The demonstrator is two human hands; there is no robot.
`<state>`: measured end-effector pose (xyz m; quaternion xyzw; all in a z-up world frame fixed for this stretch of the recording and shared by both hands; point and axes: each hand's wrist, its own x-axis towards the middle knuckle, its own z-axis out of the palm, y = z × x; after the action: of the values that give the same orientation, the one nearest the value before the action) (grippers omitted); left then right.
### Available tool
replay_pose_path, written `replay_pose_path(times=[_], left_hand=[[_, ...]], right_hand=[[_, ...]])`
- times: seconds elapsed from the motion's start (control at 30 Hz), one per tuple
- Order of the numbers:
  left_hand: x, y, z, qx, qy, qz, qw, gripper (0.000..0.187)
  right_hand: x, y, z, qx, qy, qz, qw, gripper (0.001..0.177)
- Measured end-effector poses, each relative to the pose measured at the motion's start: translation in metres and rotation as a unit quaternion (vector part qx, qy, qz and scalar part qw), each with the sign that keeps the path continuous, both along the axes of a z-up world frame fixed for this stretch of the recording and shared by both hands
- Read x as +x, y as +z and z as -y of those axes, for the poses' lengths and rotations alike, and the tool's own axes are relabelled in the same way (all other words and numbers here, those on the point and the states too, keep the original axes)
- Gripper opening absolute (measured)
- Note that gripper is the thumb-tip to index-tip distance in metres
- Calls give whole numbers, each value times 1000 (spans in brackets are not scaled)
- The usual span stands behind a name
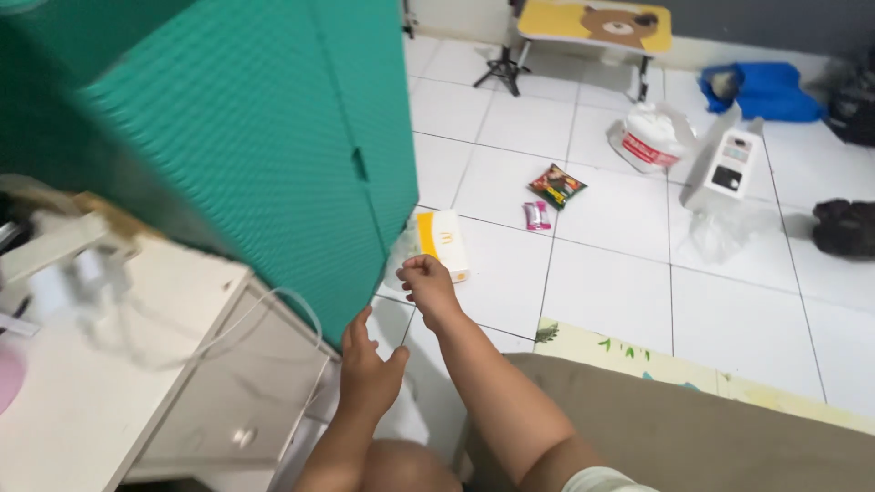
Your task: Transferring food items from a plastic bag onto a plate and into a storage container.
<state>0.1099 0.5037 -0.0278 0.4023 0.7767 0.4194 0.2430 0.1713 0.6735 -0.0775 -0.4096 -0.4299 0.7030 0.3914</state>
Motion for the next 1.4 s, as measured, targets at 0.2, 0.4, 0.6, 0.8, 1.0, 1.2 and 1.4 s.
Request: replay_pose_path(times=[0.2, 0.4, 0.6, 0.8, 1.0, 1.2, 1.4], left_hand=[[-38, -75, -71, -65, -33, -32, 997, 96], [-83, -125, -81, -94, -41, -85, 991, 97], [-108, -137, -55, -162, -15, -39, 986, 97], [-115, -141, -60, -220, -6, -6, 975, 96], [-104, -147, -71, -241, -5, 20, 970, 95], [-92, -164, -74, -267, -11, 57, 962, 94], [-88, -174, -74, -288, -18, 66, 955, 95]], right_hand=[[-10, -92, -75, 138, -7, 275, 951, 53], [-43, -129, -124, 225, 223, 614, 723, 106], [-68, -149, -149, 213, 265, 650, 679, 113], [-61, -167, -150, 183, 313, 663, 655, 109], [-37, -201, -140, 182, 442, 688, 546, 83], [-28, -220, -155, 171, 351, 626, 675, 80], [-43, -238, -121, 261, 352, 618, 653, 88]])
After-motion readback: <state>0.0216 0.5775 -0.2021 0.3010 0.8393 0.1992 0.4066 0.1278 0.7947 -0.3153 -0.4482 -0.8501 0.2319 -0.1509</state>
